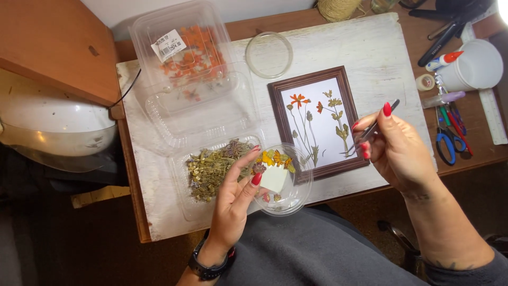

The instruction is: Creating a piece of botanical art by arranging dried flowers and stems in a frame.

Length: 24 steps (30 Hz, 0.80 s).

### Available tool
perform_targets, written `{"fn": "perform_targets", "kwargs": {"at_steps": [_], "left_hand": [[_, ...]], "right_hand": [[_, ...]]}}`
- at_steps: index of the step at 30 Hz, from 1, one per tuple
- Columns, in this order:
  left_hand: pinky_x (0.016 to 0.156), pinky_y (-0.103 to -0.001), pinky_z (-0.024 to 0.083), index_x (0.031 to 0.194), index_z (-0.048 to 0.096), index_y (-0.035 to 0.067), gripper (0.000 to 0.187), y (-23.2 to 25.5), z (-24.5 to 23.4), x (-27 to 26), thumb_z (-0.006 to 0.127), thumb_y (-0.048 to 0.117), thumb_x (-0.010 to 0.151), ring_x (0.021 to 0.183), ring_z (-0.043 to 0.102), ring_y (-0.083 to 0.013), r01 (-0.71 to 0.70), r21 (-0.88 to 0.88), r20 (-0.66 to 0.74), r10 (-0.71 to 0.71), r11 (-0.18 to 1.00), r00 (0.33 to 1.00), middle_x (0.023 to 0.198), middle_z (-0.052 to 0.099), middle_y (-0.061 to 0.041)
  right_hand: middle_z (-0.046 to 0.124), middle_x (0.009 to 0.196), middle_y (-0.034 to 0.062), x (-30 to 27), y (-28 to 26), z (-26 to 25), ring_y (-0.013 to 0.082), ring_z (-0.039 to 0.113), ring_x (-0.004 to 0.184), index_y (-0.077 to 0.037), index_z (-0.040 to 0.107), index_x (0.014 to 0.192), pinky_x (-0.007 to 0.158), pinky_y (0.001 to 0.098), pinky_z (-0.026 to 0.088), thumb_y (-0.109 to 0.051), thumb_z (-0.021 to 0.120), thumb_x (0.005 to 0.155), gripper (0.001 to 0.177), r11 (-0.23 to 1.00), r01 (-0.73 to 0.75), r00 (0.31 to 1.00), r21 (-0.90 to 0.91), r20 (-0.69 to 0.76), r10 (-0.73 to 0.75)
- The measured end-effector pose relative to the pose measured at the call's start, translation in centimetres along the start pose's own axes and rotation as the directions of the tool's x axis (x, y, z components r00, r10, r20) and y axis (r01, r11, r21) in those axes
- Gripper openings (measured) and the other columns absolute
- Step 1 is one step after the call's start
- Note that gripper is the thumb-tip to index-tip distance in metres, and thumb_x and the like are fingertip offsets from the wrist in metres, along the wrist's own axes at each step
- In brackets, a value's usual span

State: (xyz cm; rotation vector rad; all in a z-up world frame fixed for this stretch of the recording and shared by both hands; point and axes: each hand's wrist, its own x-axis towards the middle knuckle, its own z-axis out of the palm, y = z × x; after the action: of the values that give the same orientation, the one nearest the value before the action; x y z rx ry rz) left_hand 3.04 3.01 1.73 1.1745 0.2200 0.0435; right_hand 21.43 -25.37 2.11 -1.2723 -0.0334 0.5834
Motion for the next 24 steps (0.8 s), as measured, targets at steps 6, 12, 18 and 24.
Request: {"fn": "perform_targets", "kwargs": {"at_steps": [6, 12, 18, 24], "left_hand": [[0.102, -0.037, 0.055, 0.154, 0.04, 0.002, 0.052, -0.2, -0.5, -0.4, 0.051, 0.019, 0.107, 0.126, 0.064, -0.0227, 0.016, -0.06, -0.004, -0.016, 0.998, 1.0, 0.164, 0.043, -0.017], [0.101, -0.036, 0.055, 0.154, 0.038, 0.002, 0.052, -0.3, -0.2, -0.8, 0.052, 0.017, 0.106, 0.125, 0.063, -0.0207, 0.0, -0.052, -0.014, -0.001, 0.999, 1.0, 0.165, 0.038, -0.012], [0.108, -0.033, 0.05, 0.161, 0.027, 0.004, 0.06, -0.3, 0.6, -1.2, 0.052, 0.015, 0.108, 0.125, 0.063, -0.0183, -0.08, -0.148, -0.008, 0.08, 0.986, 0.997, 0.148, 0.055, -0.022], [0.075, -0.032, 0.045, 0.164, 0.035, 0.003, 0.059, -1.3, 0.1, -1.5, 0.05, 0.017, 0.109, 0.091, 0.055, -0.02, 0.06, -0.025, -0.053, -0.061, 0.998, 0.997, 0.149, 0.059, -0.02]], "right_hand": [[0.07, 0.089, 0.0105, -1.5, -0.1, 3.5, 0.0151, 0.069, 0.076, 0.003, 0.068, 0.116, 0.071, 0.0268, 0.058, -0.012, 0.056, 0.107, 0.022, 0.996, -0.088, 0.992, -0.035, 0.085, 0.09], [0.076, 0.099, 0.0103, -3.7, -0.1, 10.4, 0.0143, 0.075, 0.085, 0.0, 0.07, 0.113, 0.077, 0.0292, 0.063, -0.006, 0.072, 0.088, 0.026, 0.884, -0.083, 0.989, -0.46, 0.075, 0.131], [0.079, 0.086, 0.0073, -4.0, 0.7, 13.5, 0.0133, 0.079, 0.076, -0.002, 0.068, 0.103, 0.065, 0.0276, 0.066, -0.011, 0.078, 0.085, 0.022, 0.719, 0.14, 0.981, -0.68, 0.196, -0.006], [0.079, 0.086, 0.0062, -3.2, 0.7, 12.9, 0.015, 0.081, 0.079, -0.004, 0.067, 0.098, 0.068, 0.0278, 0.066, -0.01, 0.078, 0.087, 0.016, 0.591, 0.44, 0.863, -0.676, 0.501, -0.069]]}}
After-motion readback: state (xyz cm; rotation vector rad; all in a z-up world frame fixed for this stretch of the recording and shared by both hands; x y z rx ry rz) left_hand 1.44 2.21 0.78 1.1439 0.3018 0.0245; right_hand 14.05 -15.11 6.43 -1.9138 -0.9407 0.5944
